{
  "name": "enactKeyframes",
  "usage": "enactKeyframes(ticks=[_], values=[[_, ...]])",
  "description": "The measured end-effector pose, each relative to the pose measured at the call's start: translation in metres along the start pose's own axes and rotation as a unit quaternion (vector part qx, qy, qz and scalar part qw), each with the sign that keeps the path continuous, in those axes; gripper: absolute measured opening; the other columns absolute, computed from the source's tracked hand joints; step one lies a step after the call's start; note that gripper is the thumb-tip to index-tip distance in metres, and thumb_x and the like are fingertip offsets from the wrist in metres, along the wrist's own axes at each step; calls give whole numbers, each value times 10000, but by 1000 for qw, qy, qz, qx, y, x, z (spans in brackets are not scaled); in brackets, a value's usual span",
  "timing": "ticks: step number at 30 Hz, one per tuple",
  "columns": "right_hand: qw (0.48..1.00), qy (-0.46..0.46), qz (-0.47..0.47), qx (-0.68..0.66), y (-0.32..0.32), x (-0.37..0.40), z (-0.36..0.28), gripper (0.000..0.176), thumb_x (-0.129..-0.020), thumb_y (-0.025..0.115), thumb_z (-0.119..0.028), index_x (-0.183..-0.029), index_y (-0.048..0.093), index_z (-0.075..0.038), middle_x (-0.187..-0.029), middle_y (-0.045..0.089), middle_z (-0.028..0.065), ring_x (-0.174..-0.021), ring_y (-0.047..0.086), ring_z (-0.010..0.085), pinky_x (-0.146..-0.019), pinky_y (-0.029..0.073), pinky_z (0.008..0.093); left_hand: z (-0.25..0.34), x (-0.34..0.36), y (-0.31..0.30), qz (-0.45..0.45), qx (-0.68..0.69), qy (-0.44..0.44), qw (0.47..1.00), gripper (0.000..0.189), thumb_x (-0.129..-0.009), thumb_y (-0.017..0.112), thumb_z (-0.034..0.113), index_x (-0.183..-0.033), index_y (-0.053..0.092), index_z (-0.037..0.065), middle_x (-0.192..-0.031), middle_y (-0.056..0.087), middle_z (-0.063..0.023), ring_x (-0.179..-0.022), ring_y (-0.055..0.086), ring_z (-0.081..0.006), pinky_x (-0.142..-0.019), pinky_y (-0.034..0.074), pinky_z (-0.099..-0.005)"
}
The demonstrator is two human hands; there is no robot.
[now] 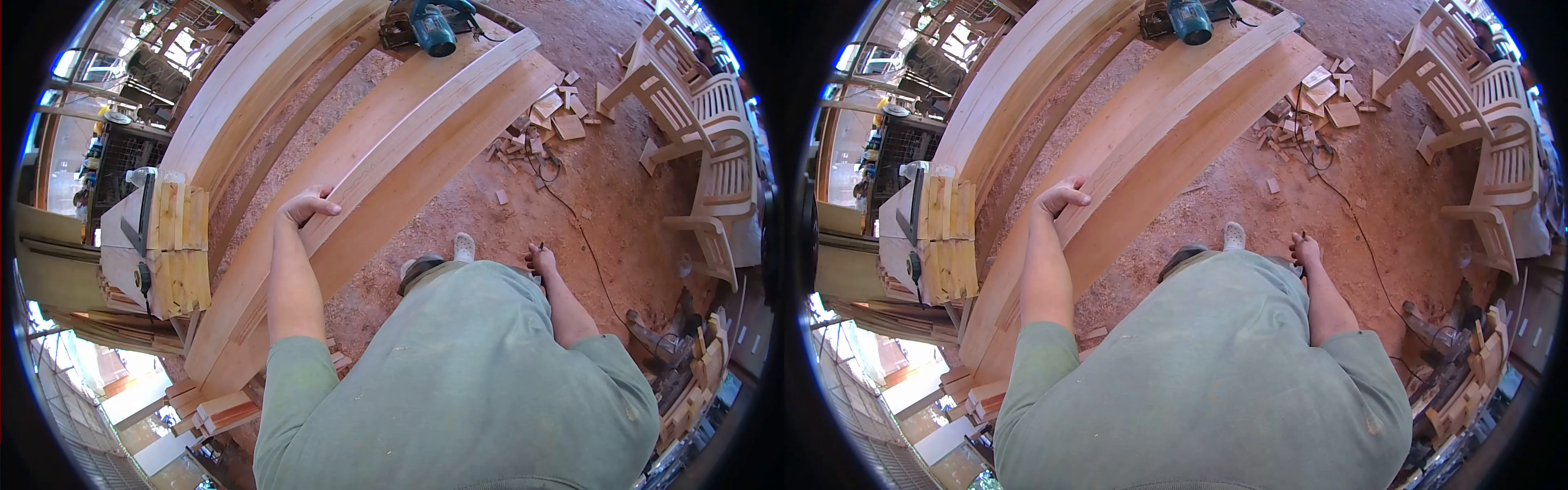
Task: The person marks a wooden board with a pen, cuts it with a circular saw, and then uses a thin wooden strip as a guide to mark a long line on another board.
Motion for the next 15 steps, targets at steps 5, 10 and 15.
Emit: enactKeyframes(ticks=[5, 10, 15], values=[[1000, -1, -3, -3, 1, -3, 2, 430, -956, 595, -426, -1171, 639, -57, -952, 714, 92, -727, 648, 186, -612, 505, 365, 3, 1, 2, -7, 2, 1, 1000, 885, -523, 825, 347, -1286, 591, -36, -1087, 684, -125, -969, 645, -213, -909, 498, -328], [1000, 3, -2, -2, 1, -2, 2, 431, -960, 594, -422, -1171, 636, -50, -957, 710, 98, -724, 646, 192, -602, 503, 368, 2, 1, 3, -9, 4, 2, 1000, 890, -523, 828, 349, -1288, 588, -38, -1088, 684, -125, -972, 644, -214, -910, 497, -327], [1000, -4, -1, -16, 0, 0, 0, 426, -965, 595, -412, -1170, 634, -41, -936, 703, 103, -709, 634, 196, -598, 499, 366, 0, 0, 0, -2, 5, 4, 1000, 879, -517, 831, 346, -1272, 595, -37, -1088, 681, -126, -970, 641, -217, -911, 494, -327]])
Point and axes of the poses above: each hand's wrist, its own x-axis away from the middle knuckle, its own y-axis out of the palm, z = x × y, the point moved 8 cm from there along -x, towards the middle knuckle
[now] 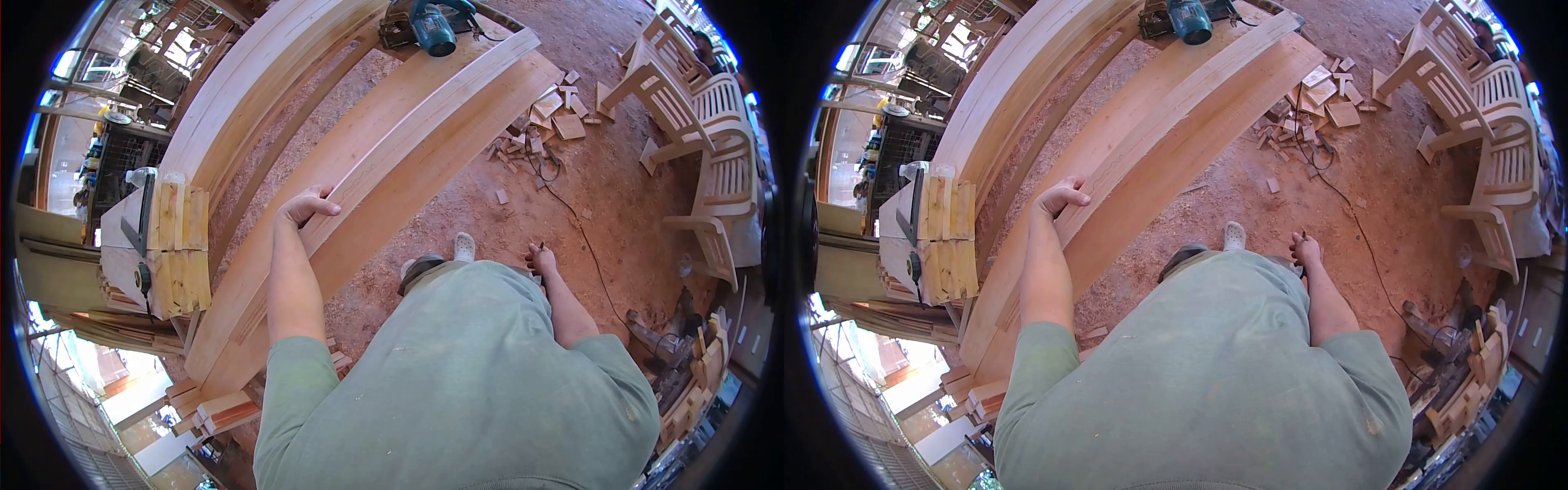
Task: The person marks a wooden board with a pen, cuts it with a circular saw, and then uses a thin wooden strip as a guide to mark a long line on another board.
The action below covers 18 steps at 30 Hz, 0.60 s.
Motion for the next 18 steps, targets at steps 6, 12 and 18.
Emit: enactKeyframes(ticks=[6, 12, 18], values=[[1000, 1, 3, 0, 0, -1, 0, 431, -958, 596, -421, -1174, 637, -50, -927, 706, 91, -697, 634, 185, -598, 498, 358, 0, -1, -1, 3, -1, 2, 1000, 872, -516, 831, 346, -1266, 600, -33, -1087, 681, -128, -976, 637, -216, -916, 490, -327], [1000, 3, -2, 9, -1, -4, 4, 416, -958, 590, -424, -1146, 642, -56, -926, 705, 84, -688, 634, 177, -578, 502, 354, -1, -1, 0, -4, 10, -1, 1000, 857, -523, 827, 339, -1264, 602, -29, -1088, 680, -127, -976, 635, -215, -916, 489, -328], [1000, 9, -18, 15, 1, -6, 7, 395, -964, 580, -419, -1112, 634, -56, -909, 692, 72, -696, 640, 184, -570, 512, 355, -6, -3, -5, 5, 11, -1, 1000, 839, -521, 824, 329, -1250, 612, -26, -1084, 680, -120, -971, 633, -210, -909, 483, -319]])
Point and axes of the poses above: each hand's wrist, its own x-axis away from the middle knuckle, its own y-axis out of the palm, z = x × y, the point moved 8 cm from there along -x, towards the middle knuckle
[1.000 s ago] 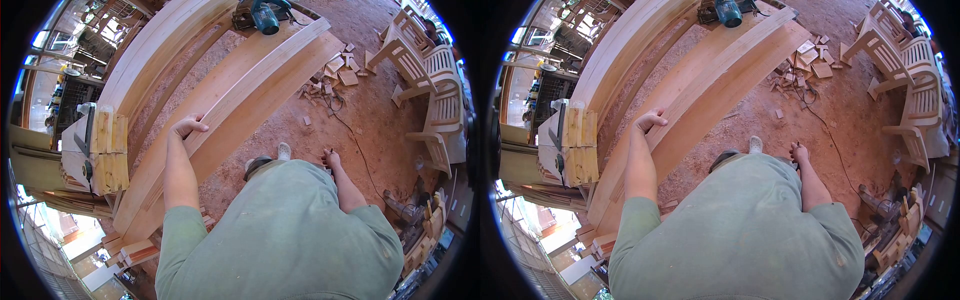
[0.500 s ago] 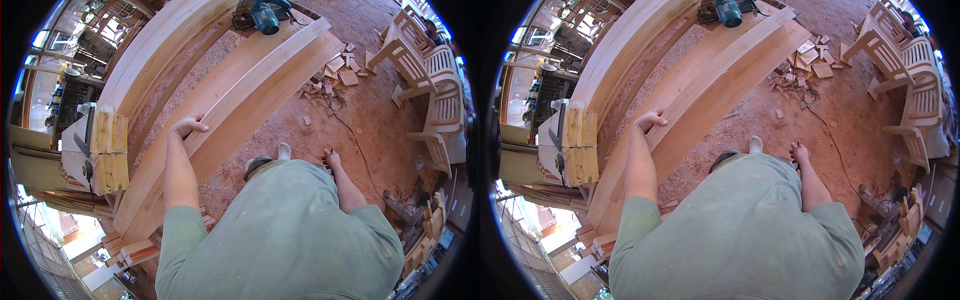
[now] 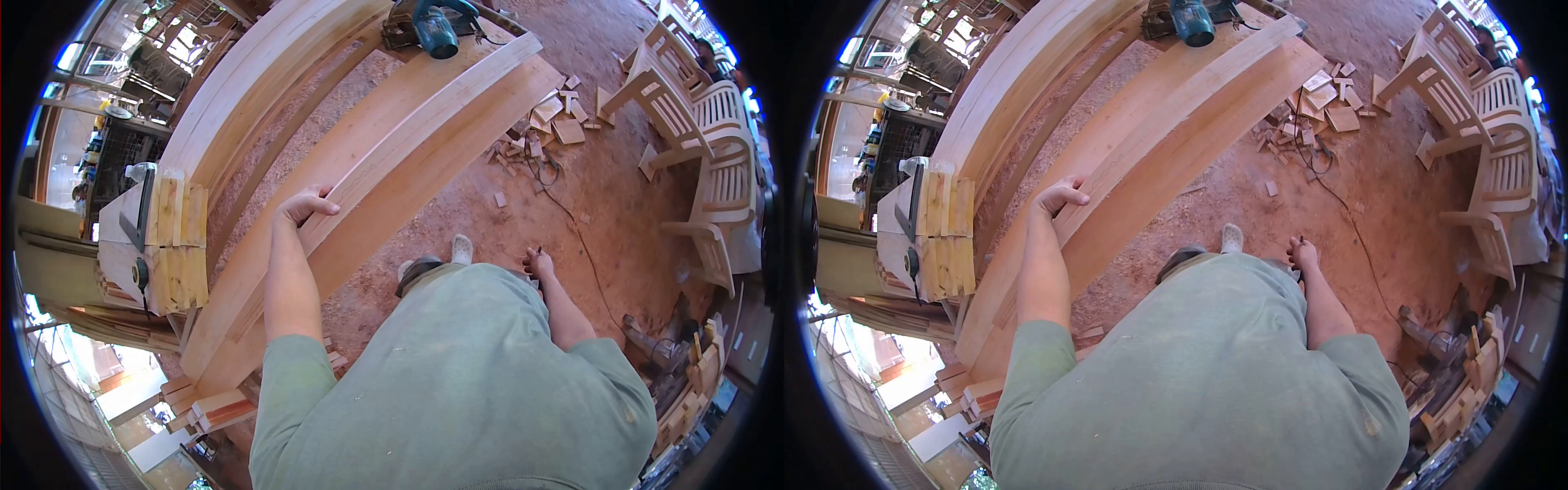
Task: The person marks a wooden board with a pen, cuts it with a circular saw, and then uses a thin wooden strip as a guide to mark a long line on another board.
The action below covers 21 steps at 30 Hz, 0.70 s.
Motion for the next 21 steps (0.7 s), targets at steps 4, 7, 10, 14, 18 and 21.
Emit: enactKeyframes(ticks=[4, 7, 10, 14, 18, 21], values=[[1000, -4, -1, -2, 1, -3, 3, 394, -964, 583, -417, -1100, 630, -50, -912, 689, 73, -691, 638, 189, -564, 515, 360, 6, 6, 6, 36, -50, -7, 998, 829, -499, 835, 349, -1212, 633, -21, -1063, 676, -116, -962, 627, -209, -894, 469, -316], [1000, -10, 9, 1, -1, -1, 2, 402, -962, 587, -413, -1115, 630, -43, -921, 692, 85, -693, 639, 192, -556, 516, 364, 23, 16, 19, 87, -111, 44, 989, 903, -435, 849, 307, -1234, 612, -39, -1034, 673, -85, -948, 617, -204, -889, 465, -305], [1000, -7, 13, 1, -2, -3, 4, 410, -960, 593, -413, -1133, 632, -44, -912, 693, 94, -693, 643, 194, -550, 517, 368, 18, 20, 23, 148, -203, 51, 966, 774, -448, 862, 439, -1046, 688, -21, -1049, 628, -137, -1023, 567, -264, -937, 436, -339], [1000, -9, 10, -8, -2, -5, 5, 415, -958, 598, -412, -1132, 640, -38, -910, 701, 103, -675, 644, 195, -541, 511, 368, 27, 31, 58, 203, -328, 51, 921, 708, -413, 850, 504, -856, 697, -26, -1134, 491, -184, -1125, 446, -342, -1008, 398, -375], [1000, -16, 5, 17, -1, -9, 1, 415, -954, 603, -410, -1132, 642, -36, -913, 708, 105, -655, 641, 190, -548, 503, 369, 34, 35, 79, 243, -485, 39, 839, 679, -429, 841, 485, -866, 701, -15, -1165, 477, -179, -1146, 441, -346, -1012, 395, -406], [999, -14, 1, 31, 2, -12, -4, 410, -952, 604, -407, -1130, 641, -39, -897, 704, 98, -644, 635, 185, -549, 497, 369, 31, 36, 88, 247, -477, 11, 844, 648, -449, 832, 468, -877, 701, -1, -1180, 466, -168, -1157, 438, -346, -1022, 384, -431]])
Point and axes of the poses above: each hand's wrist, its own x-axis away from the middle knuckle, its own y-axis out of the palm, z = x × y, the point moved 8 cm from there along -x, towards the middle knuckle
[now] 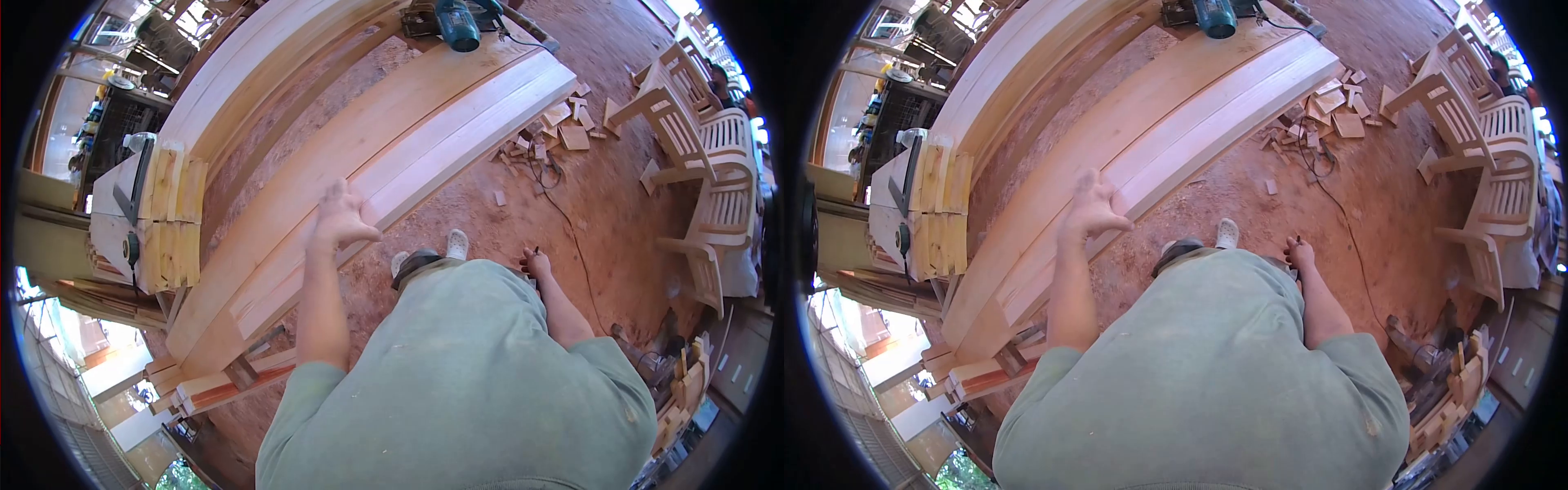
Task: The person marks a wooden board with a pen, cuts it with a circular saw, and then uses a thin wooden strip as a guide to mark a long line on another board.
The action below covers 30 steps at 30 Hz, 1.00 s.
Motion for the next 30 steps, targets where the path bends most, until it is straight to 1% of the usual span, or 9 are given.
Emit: enactKeyframes(ticks=[6, 9, 11, 14, 17, 21, 23, 26, 30], values=[[1000, -16, 3, -4, 2, 6, -19, 405, -949, 606, -408, -1092, 646, -31, -864, 701, 85, -632, 623, 177, -550, 492, 348, 4, 10, 5, 78, -26, -12, 997, 716, -434, 840, 411, -986, 663, -9, -1182, 458, -157, -1166, 446, -343, -1025, 379, -444], [997, -65, 14, -28, 2, 9, -36, 418, -948, 610, -410, -1095, 652, -21, -857, 702, 80, -650, 631, 168, -550, 491, 333, 4, 20, 6, 108, -38, -24, 993, 842, -474, 850, 424, -1164, 621, -1, -1301, 450, -154, -1247, 427, -348, -1067, 359, -454], [982, -161, 27, -99, -2, 16, -79, 384, -966, 604, -355, -1109, 652, -2, -853, 703, 76, -688, 647, 168, -593, 516, 330, -3, 34, 8, 167, -33, -27, 985, 984, -517, 851, 433, -1333, 520, -7, -1454, 382, -177, -1369, 346, -360, -1149, 279, -484], [918, -370, 75, -126, -25, 58, -179, 313, -997, 572, -270, -1147, 639, -4, -924, 705, 86, -802, 649, 155, -704, 514, 288, -29, 60, 14, 146, -12, -82, 986, 1081, -519, 871, 421, -1411, 443, -15, -1559, 286, -176, -1439, 273, -361, -1181, 222, -510], [817, -544, 146, -125, -38, 147, -286, 217, -993, 594, -161, -1133, 630, 0, -982, 698, 115, -885, 660, 173, -785, 518, 300, -62, 94, 11, 107, -59, -168, 978, 945, -510, 903, 401, -1303, 572, 9, -1547, 299, -175, -1417, 300, -371, -1175, 221, -534], [768, -617, 80, -154, -14, 172, -359, 180, -954, 627, -93, -1123, 635, -32, -1007, 697, 122, -934, 666, 232, -829, 516, 353, -84, 117, 12, 73, -69, -196, 975, 909, -488, 911, 391, -1254, 608, 8, -1528, 320, -174, -1407, 305, -381, -1170, 227, -543], [625, -749, 207, 69, 5, 208, -390, 219, -908, 673, -105, -1122, 637, -76, -1097, 696, 124, -1059, 639, 315, -932, 479, 423, -87, 118, 14, 140, -58, -161, 975, 785, -476, 905, 370, -1123, 669, -7, -1481, 365, -173, -1363, 345, -380, -1146, 263, -535], [594, -763, 202, 154, 28, 205, -419, 275, -874, 707, -135, -1136, 627, -108, -1210, 678, 113, -1163, 587, 364, -1016, 420, 466, -99, 121, 25, 192, -31, -101, 976, 710, -446, 856, 302, -1055, 672, -16, -1411, 415, -163, -1264, 404, -381, -1093, 307, -496], [649, -707, 209, 189, 41, 185, -440, 318, -888, 704, -248, -1167, 617, -124, -1310, 640, 107, -1257, 548, 352, -1064, 379, 461, -91, 119, 16, 214, -23, -104, 971, 583, -437, 832, 298, -911, 692, -10, -1356, 460, -158, -1199, 436, -367, -1058, 330, -468]])
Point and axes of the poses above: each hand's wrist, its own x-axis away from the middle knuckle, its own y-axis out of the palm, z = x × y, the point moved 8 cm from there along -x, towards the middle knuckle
